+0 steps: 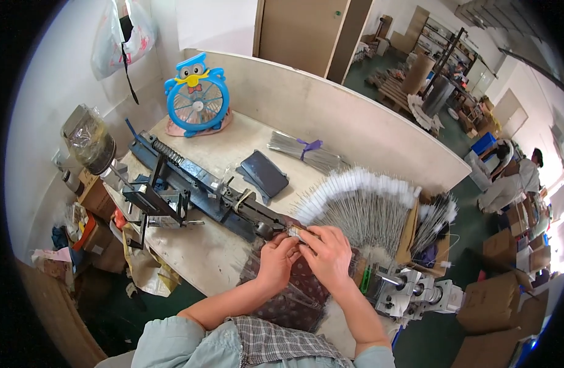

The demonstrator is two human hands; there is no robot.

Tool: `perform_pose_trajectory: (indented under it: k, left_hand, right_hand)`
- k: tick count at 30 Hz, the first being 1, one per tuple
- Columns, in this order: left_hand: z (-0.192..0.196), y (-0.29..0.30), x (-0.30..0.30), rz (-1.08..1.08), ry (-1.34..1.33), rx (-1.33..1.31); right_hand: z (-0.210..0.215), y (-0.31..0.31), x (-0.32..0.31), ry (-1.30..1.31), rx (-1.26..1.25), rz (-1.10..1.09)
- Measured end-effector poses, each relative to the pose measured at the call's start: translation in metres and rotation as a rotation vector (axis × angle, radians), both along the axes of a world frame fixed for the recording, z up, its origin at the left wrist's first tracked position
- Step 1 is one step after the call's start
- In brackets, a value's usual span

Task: Manually assembling small white brushes using a mechanical press machine at a factory workbench.

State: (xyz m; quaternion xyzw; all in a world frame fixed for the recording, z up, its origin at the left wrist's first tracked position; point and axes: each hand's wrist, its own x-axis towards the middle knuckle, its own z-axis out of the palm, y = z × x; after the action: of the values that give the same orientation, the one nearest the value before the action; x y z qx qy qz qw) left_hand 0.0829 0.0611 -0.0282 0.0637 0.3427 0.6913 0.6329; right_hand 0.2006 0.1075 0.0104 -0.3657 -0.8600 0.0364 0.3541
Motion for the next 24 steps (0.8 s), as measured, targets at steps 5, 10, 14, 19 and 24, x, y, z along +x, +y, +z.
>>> perform_pose_trajectory:
  k: [5,10,14,19,24]
  left_hand:
    - [-0.001,0.000,0.000,0.002,0.037,-0.001]
    - [0.001,0.000,-0.001,-0.004,0.038,-0.017]
    - [0.000,0.000,-0.002,-0.002,-0.009,-0.023]
    - [0.002,0.001,-0.001,-0.011,0.022,-0.013]
    - [-0.002,0.002,-0.002,-0.015,0.025,-0.006]
  right_hand:
    - [0.002,-0.001,0.001,-0.004,-0.017,0.013]
    - [0.004,-0.003,0.000,0.030,-0.023,0.005]
    - [0.004,0.000,0.000,0.000,-0.016,0.014]
    - [0.004,0.001,0.000,0.002,-0.014,0.022]
    - [0.012,0.000,0.001,0.030,-0.037,0.029]
